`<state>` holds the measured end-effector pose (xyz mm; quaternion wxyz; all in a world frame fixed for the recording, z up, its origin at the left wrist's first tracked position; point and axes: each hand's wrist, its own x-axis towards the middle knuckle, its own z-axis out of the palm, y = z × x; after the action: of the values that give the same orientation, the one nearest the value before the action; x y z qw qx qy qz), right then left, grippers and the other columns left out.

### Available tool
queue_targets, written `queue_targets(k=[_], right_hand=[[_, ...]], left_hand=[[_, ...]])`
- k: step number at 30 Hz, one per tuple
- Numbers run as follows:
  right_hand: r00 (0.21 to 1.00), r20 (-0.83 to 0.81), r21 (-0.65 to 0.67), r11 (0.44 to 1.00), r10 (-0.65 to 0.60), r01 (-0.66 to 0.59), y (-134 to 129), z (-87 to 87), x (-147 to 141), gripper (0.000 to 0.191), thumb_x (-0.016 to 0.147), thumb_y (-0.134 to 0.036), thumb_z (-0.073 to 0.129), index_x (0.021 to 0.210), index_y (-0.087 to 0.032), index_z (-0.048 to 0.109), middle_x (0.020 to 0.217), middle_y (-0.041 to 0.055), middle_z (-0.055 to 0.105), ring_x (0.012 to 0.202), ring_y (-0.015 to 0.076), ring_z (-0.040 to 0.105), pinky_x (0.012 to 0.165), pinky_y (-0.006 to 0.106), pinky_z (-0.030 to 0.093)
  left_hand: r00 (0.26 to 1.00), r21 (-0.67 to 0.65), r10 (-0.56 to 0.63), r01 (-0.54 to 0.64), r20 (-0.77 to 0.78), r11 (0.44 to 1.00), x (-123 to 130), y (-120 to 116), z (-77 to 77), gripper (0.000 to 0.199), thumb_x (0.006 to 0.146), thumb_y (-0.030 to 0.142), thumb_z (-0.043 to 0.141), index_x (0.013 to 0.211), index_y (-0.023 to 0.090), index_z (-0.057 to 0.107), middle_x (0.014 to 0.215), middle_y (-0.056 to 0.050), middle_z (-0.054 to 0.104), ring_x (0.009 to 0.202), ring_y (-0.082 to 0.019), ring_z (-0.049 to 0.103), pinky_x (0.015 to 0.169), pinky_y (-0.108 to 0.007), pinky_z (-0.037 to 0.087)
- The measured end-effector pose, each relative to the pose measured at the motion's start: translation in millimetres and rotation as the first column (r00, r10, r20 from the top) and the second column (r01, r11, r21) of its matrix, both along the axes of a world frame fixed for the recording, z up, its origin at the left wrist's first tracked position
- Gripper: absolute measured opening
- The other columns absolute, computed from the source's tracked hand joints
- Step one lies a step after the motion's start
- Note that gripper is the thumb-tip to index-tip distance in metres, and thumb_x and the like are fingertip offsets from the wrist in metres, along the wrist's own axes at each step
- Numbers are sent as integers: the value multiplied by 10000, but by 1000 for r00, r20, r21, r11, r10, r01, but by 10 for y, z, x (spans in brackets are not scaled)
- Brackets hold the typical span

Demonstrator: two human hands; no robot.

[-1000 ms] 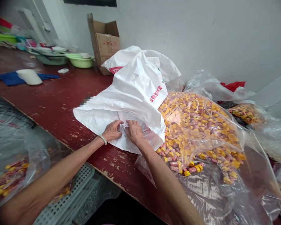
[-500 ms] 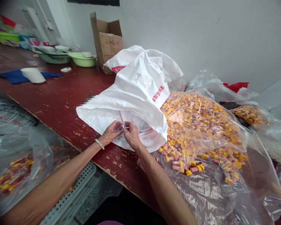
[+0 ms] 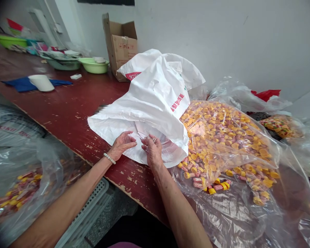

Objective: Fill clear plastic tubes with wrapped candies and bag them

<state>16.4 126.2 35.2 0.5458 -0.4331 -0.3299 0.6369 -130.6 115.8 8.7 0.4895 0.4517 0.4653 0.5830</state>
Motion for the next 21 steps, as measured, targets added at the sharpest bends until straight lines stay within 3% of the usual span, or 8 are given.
queue_targets(k=[3, 6, 8, 10, 12, 14, 17, 21], right_hand=[[989, -127, -48, 995, 75, -82, -101, -43, -108, 406, 631, -343, 719, 951, -223, 501, 811, -15, 613, 682, 120, 603, 568, 219, 452], [975, 67, 78, 973, 212, -217, -205, -108, -169, 346, 712, -425, 671, 944, -217, 521, 787, -25, 590, 641, 108, 563, 541, 213, 423], [935, 276, 187, 942, 222, -279, -250, -139, -161, 330, 761, -460, 623, 961, -210, 543, 838, -4, 598, 673, 120, 552, 563, 231, 427], [883, 447, 297, 907, 143, -297, -273, -145, -128, 336, 780, -460, 605, 998, -207, 570, 940, 25, 604, 743, 137, 543, 634, 259, 438], [858, 511, 355, 895, 56, -270, -282, -127, -88, 347, 786, -443, 599, 1039, -205, 586, 1002, 37, 595, 802, 149, 525, 713, 280, 431], [886, 463, 308, 929, 41, -204, -290, -91, -58, 394, 790, -446, 584, 1098, -201, 565, 974, 32, 589, 821, 159, 515, 753, 294, 422], [956, 287, 211, 970, 57, -122, -302, -41, -40, 465, 809, -500, 521, 1161, -197, 528, 970, 27, 572, 844, 165, 514, 778, 307, 420], [961, 277, 319, 943, 5, -97, -316, -24, -26, 465, 855, -552, 417, 1157, -235, 573, 1154, 34, 534, 1038, 189, 486, 882, 330, 399]], left_hand=[[956, -35, -58, 71, 288, 997, 51, -55, 81, 512, 598, 227, 786, 1047, 164, 548, 842, -3, 647, 791, -131, 616, 810, -297, 457], [903, -27, -88, 110, 420, 994, 114, -97, 133, 358, 593, 205, 784, 883, 154, 581, 937, -25, 663, 827, -142, 636, 807, -292, 469], [888, -13, -73, 88, 454, 996, 154, -118, 148, 319, 581, 187, 787, 807, 155, 565, 963, -25, 667, 854, -163, 649, 814, -310, 479], [889, 6, -24, 24, 458, 1000, 185, -138, 155, 332, 561, 161, 794, 776, 160, 542, 905, -11, 674, 863, -176, 656, 830, -331, 488], [899, 27, 26, -41, 437, 999, 203, -167, 160, 364, 543, 140, 803, 780, 165, 527, 831, 8, 671, 854, -171, 657, 834, -330, 496], [921, 38, 31, -50, 388, 998, 211, -208, 165, 390, 540, 139, 810, 797, 172, 518, 818, 16, 672, 826, -161, 658, 785, -304, 511], [963, 32, -52, 45, 264, 998, 237, -300, 167, 375, 563, 167, 812, 815, 169, 533, 846, -2, 682, 767, -149, 652, 667, -249, 513], [985, 38, -110, 106, 130, 994, 350, -451, 171, 403, 618, 214, 789, 980, 168, 618, 1024, -53, 675, 800, -153, 646, 652, -235, 517]])
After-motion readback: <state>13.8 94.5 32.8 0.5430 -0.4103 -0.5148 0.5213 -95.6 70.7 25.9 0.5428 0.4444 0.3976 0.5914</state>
